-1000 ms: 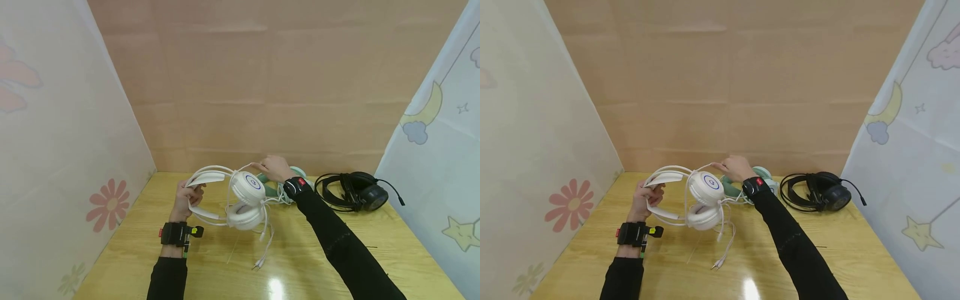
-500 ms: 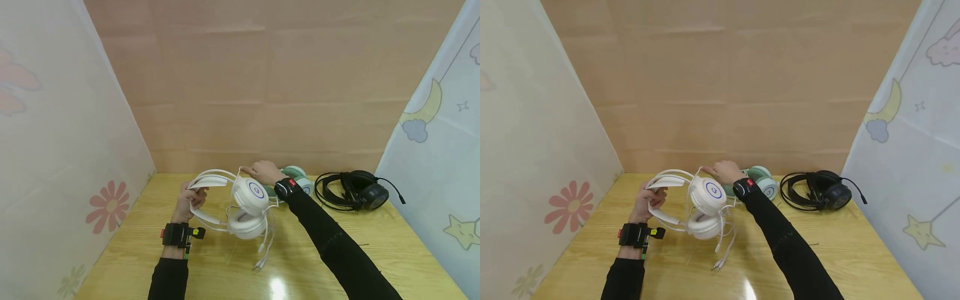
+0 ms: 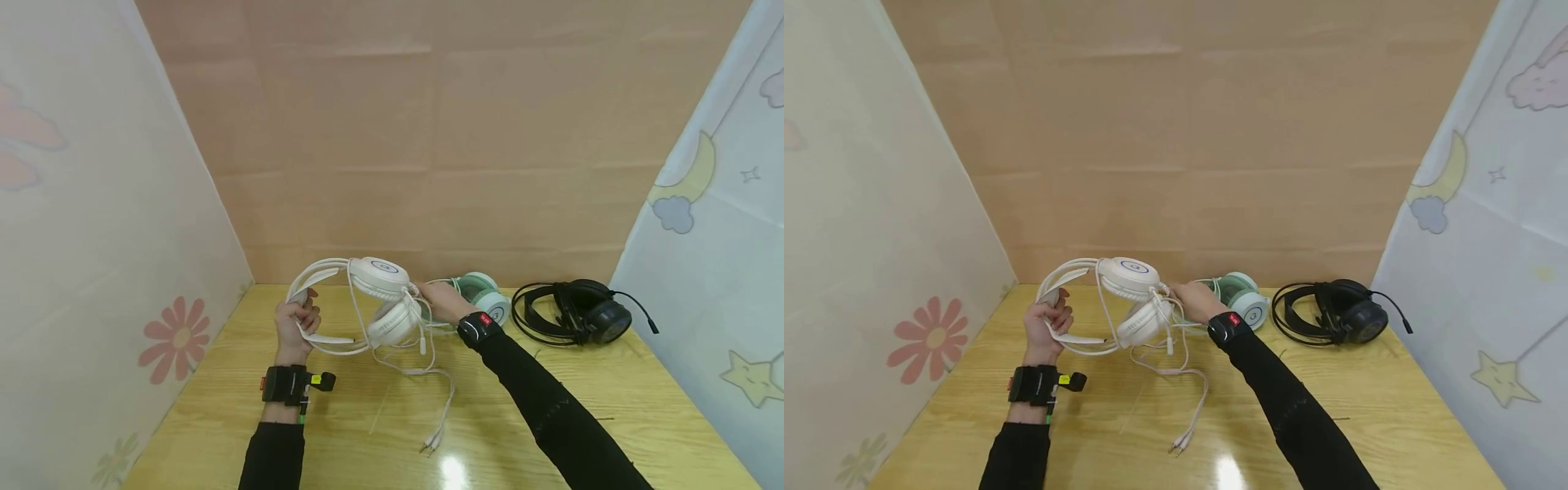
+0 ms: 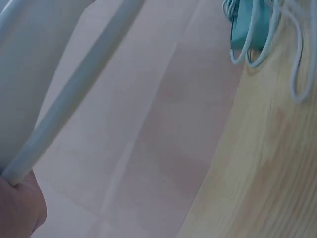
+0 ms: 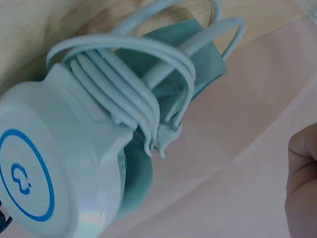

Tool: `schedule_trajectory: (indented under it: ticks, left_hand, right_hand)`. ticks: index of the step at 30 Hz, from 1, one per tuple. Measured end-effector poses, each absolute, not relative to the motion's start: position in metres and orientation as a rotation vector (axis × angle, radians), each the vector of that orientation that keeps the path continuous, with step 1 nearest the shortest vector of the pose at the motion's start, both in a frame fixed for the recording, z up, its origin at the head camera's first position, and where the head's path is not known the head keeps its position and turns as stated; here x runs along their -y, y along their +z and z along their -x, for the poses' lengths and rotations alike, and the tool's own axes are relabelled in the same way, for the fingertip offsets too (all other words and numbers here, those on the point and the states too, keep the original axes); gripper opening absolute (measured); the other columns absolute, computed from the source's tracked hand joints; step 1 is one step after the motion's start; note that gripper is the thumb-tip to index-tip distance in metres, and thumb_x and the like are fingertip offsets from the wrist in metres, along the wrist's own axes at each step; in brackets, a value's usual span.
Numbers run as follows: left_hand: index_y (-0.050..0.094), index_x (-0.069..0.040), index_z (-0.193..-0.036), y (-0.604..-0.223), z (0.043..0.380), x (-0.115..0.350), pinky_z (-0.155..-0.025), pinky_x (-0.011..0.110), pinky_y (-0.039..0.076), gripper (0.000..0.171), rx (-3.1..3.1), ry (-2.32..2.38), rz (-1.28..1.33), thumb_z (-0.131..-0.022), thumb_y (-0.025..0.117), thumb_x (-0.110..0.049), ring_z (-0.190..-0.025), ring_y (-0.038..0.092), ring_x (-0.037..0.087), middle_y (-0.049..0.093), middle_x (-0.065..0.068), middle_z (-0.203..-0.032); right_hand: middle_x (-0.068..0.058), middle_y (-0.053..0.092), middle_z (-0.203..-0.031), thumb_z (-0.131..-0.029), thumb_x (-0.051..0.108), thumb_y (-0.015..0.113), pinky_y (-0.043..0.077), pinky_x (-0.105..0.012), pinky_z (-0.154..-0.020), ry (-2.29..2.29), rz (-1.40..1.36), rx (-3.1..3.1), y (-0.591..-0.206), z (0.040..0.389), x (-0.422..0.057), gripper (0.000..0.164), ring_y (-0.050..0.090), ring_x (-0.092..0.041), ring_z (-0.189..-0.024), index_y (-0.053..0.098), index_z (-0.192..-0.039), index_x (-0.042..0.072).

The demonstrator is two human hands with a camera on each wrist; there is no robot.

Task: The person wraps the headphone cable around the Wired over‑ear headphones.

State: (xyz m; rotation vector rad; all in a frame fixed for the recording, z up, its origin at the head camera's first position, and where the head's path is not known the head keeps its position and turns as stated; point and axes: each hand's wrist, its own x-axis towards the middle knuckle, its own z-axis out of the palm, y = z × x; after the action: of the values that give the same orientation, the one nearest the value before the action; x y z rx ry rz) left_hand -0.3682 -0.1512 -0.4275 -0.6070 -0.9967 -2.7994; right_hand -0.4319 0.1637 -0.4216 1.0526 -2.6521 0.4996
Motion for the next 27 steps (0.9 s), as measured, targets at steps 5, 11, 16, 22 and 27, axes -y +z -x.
schedule_trajectory:
  ticks: [5,11,16,22,27]
  left_hand:
    - [0.055,0.001,-0.090,-0.427,0.368,0.150,-0.037,0.024,0.011,0.036,1.017,-2.798,0.432,-0.077,0.022,0.009,-0.045,0.004,0.014,0.015,-0.001,-0.055]
    - [0.051,-0.002,-0.094,-0.427,0.369,0.153,-0.039,0.024,0.010,0.033,0.976,-2.789,0.185,-0.080,0.022,0.007,-0.048,0.003,0.014,0.014,-0.002,-0.056]
    - [0.049,-0.004,-0.095,-0.426,0.370,0.151,-0.040,0.023,0.011,0.029,1.002,-2.769,0.051,-0.080,0.024,0.004,-0.047,0.007,0.011,0.016,-0.005,-0.055]
    - [0.048,-0.005,-0.095,-0.423,0.370,0.146,-0.041,0.023,0.011,0.027,1.027,-2.739,-0.047,-0.079,0.027,0.001,-0.045,0.010,0.008,0.016,-0.006,-0.055]
    - [0.047,-0.004,-0.095,-0.423,0.368,0.151,-0.042,0.022,0.012,0.028,0.831,-2.820,-0.083,-0.080,0.024,0.000,-0.047,0.010,0.009,0.017,-0.006,-0.056]
  right_hand:
    - [-0.016,0.068,-0.083,-0.100,0.013,0.051,0.052,-0.047,-0.071,0.596,-1.048,2.597,-0.430,0.427,-0.164,0.031,0.067,-0.033,-0.075,0.051,-0.131,0.008]
    - [-0.009,0.067,-0.108,-0.106,0.024,0.040,0.050,-0.042,-0.082,1.167,-0.917,2.621,-0.440,0.423,-0.162,0.028,0.065,-0.032,-0.094,0.060,-0.123,0.013]
    - [-0.009,0.067,-0.092,-0.106,0.025,0.040,0.048,-0.041,-0.070,1.101,-0.782,2.553,-0.450,0.418,-0.157,0.027,0.065,-0.029,-0.076,0.058,-0.122,0.013]
    - [-0.003,0.053,-0.058,-0.101,0.013,0.049,0.041,-0.035,-0.048,0.628,-0.758,2.449,-0.461,0.414,-0.151,0.024,0.053,-0.018,-0.048,0.049,-0.124,0.009]
    - [0.003,0.044,-0.052,-0.098,0.017,0.058,0.033,-0.030,-0.039,0.382,-0.838,2.328,-0.470,0.412,-0.152,0.010,0.046,-0.015,-0.039,0.053,-0.105,0.014]
